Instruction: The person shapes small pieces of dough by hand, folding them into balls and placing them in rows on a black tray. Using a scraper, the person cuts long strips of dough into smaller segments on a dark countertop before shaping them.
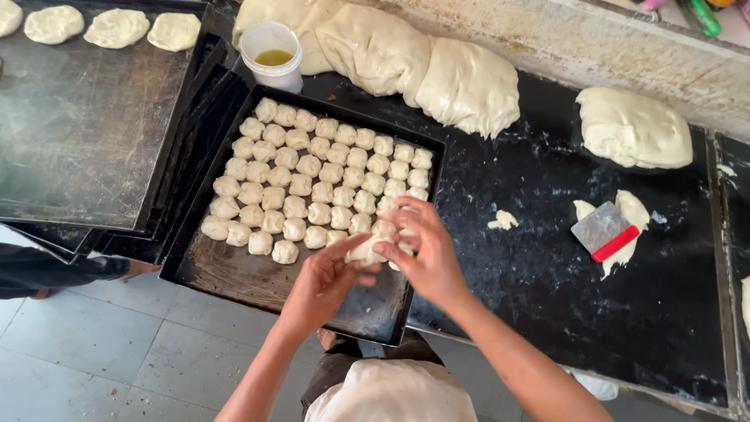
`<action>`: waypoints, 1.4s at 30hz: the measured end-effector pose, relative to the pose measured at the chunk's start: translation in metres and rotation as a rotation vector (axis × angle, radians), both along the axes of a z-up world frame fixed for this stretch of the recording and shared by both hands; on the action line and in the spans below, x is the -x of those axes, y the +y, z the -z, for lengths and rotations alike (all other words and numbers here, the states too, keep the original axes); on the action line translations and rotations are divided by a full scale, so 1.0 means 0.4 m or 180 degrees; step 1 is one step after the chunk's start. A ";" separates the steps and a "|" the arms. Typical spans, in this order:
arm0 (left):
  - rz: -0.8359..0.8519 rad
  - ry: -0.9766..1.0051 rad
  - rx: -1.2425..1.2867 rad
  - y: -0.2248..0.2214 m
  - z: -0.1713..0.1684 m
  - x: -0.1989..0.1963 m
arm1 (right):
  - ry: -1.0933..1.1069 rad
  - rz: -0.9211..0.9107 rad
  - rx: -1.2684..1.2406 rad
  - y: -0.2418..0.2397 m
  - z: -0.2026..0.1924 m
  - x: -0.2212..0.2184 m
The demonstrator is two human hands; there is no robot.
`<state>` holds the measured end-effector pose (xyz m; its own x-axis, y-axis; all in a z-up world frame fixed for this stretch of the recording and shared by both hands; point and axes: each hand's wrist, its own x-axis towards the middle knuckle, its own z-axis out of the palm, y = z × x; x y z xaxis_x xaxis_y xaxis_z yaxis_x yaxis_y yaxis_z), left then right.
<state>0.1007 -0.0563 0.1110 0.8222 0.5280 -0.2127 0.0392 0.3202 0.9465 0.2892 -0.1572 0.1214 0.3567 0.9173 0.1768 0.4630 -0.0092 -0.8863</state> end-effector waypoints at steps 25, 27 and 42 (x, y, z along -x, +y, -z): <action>0.0357 0.0700 0.0161 0.065 0.093 0.106 | 0.0704 -0.0088 0.0315 0.073 0.091 0.122; 0.0574 0.0037 0.0040 0.053 0.091 0.124 | 0.1914 -0.0403 0.0607 0.063 0.085 0.148; -0.0699 0.1719 -0.3004 0.093 0.235 0.233 | -0.0542 0.0027 -0.0435 0.112 0.246 0.241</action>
